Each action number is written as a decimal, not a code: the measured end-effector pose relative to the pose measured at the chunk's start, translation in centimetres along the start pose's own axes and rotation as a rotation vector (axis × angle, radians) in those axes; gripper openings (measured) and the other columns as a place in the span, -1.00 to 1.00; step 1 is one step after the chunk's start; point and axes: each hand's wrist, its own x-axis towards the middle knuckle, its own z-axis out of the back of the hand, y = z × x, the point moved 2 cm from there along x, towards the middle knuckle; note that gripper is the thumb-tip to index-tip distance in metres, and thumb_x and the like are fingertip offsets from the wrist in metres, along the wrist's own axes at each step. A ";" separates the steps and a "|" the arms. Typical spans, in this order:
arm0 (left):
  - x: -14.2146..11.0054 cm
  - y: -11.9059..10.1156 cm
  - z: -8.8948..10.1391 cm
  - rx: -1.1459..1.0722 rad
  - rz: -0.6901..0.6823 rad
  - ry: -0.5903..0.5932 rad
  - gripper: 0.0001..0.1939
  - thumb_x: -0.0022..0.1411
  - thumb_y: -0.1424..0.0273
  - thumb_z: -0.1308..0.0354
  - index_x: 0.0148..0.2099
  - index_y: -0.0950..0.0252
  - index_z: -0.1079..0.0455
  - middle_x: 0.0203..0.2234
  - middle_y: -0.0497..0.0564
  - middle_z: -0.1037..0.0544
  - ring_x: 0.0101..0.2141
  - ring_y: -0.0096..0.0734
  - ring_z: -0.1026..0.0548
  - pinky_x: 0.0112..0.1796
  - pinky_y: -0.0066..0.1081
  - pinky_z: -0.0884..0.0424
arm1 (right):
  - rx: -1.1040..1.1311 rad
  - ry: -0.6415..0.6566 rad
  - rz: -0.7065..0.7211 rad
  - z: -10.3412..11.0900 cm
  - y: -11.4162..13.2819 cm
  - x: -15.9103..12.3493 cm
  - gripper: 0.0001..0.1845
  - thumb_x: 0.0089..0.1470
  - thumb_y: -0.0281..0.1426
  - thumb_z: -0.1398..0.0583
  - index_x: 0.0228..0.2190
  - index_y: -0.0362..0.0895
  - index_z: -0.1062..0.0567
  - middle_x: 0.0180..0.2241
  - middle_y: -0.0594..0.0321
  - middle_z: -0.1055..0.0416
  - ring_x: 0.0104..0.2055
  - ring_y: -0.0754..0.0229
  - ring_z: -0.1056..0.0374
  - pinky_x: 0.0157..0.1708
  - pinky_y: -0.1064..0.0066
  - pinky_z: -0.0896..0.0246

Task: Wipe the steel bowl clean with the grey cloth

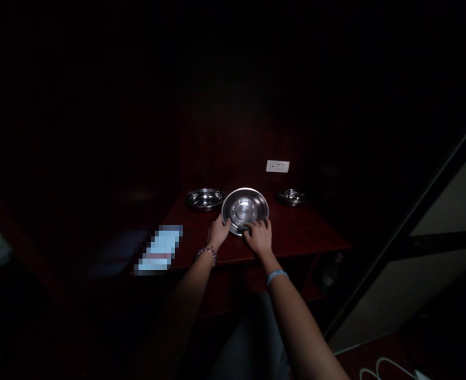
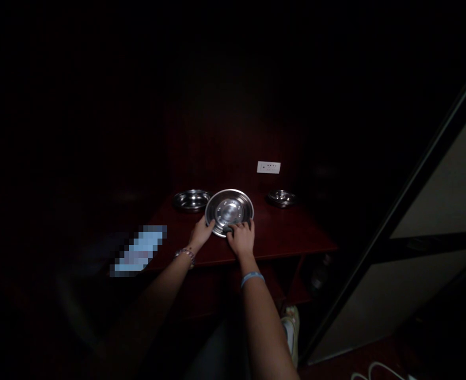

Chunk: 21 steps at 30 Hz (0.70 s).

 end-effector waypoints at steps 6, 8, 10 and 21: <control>-0.1 -0.2 0.1 0.003 0.005 0.005 -0.58 0.35 0.24 -0.04 0.20 0.20 -0.38 0.01 0.13 -0.61 0.02 -0.12 -0.56 0.01 -0.25 -0.42 | -0.016 -0.042 -0.054 0.0 -0.3 -0.1 -0.60 0.23 -0.37 -0.09 0.05 -0.09 -0.53 0.08 0.06 -0.49 0.24 -0.06 -0.17 0.35 -0.01 0.35; -0.1 -0.2 0.1 0.001 0.006 0.002 -0.58 0.34 0.24 -0.05 0.20 0.20 -0.38 0.01 0.13 -0.61 0.02 -0.14 -0.56 0.00 -0.28 -0.43 | -0.049 -0.076 -0.061 -0.1 -0.4 -0.1 -0.53 0.21 -0.45 -0.09 0.12 -0.13 -0.47 0.16 0.03 -0.42 0.31 -0.07 -0.08 0.35 -0.02 0.35; -0.1 -0.2 0.2 -0.001 0.007 0.001 -0.58 0.34 0.24 -0.05 0.20 0.20 -0.38 0.02 0.14 -0.60 0.02 -0.14 -0.56 0.00 -0.28 -0.43 | -0.074 -0.106 -0.057 -0.3 -0.6 -0.1 -0.47 0.17 -0.50 -0.08 0.16 -0.13 -0.43 0.21 0.03 -0.37 0.35 -0.08 -0.03 0.35 -0.04 0.35; 0.0 -0.1 0.1 -0.008 0.005 -0.011 -0.59 0.35 0.24 -0.03 0.17 0.21 -0.41 0.00 0.14 -0.61 -0.01 -0.13 -0.57 -0.03 -0.28 -0.43 | -0.062 -0.091 -0.045 -0.4 -0.6 -0.1 -0.52 0.17 -0.45 -0.11 0.12 -0.15 -0.47 0.15 0.03 -0.43 0.34 -0.08 -0.04 0.37 -0.05 0.45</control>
